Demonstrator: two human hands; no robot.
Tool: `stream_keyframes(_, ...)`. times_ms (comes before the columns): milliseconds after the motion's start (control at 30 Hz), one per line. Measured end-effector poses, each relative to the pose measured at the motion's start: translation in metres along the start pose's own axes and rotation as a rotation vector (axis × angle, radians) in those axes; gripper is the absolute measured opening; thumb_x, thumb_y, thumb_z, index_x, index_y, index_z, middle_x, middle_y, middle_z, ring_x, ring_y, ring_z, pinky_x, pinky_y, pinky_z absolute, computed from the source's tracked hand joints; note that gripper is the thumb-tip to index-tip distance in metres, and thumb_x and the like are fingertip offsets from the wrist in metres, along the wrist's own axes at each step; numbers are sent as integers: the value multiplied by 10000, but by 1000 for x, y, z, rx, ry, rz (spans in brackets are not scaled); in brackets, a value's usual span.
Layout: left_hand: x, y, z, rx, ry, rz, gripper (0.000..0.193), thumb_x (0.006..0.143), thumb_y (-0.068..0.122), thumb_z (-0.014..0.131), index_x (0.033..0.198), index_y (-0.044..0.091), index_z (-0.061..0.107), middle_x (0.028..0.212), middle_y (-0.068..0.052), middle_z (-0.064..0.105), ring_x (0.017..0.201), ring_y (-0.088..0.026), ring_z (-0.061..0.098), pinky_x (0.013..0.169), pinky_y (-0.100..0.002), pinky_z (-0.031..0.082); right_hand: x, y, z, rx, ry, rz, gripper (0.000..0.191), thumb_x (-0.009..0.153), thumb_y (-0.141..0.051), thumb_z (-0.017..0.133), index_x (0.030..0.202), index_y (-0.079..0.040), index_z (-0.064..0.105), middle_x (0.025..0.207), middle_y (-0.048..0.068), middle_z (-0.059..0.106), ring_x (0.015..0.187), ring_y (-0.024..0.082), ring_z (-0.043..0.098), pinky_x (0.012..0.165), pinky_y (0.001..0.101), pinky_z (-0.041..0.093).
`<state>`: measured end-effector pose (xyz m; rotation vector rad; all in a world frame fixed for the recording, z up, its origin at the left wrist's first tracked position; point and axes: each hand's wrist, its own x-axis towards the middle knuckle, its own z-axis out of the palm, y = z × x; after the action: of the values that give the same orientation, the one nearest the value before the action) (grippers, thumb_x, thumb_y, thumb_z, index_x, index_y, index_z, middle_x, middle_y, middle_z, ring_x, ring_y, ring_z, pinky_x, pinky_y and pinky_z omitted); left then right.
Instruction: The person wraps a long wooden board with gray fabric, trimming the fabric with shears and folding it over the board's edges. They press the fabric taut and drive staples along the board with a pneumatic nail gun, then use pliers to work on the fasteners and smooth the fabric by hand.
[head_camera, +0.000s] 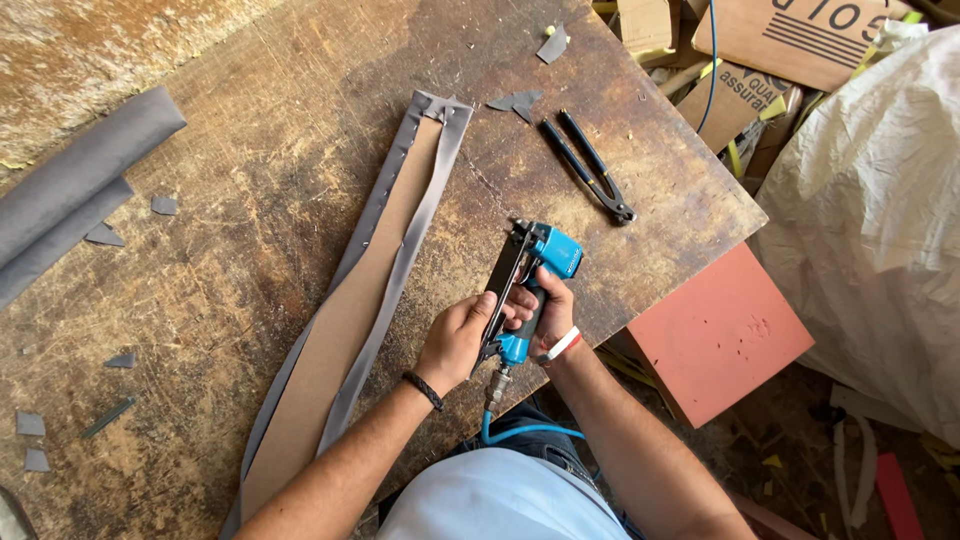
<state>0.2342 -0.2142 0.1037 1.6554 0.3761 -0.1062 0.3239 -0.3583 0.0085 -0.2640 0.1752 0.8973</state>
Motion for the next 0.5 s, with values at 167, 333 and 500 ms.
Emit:
stream_keyframes(167, 19, -29, -6, -77, 44, -121, 646, 1098, 517, 310, 927, 86, 760, 719, -29, 698, 618, -153, 567, 590, -332, 471, 4, -10, 28, -168, 97, 79, 386, 875, -394, 725, 1047, -54, 662, 554, -30, 491, 491, 122, 490, 489, 288, 473)
stream_keyframes(333, 47, -60, -11, 152, 157, -338, 452, 1051, 416, 440, 1032, 63, 722, 867, -71, 724, 775, -196, 684, 698, -356, 534, 31, -39, 41, -840, 466, 162, 427, 873, -325, 752, 1134, -3, 652, 605, 4, 581, 544, 167, 575, 543, 340, 520)
stream_keyframes(500, 38, -83, -68, 569, 306, 17, 282, 926, 181, 693, 1191, 86, 683, 1179, -96, 741, 1081, -242, 705, 923, -377, 579, 54, -40, 30, -2043, 478, -44, 622, 799, -329, 838, 1303, -22, 641, 960, 130, 706, 876, 270, 684, 771, 406, 550)
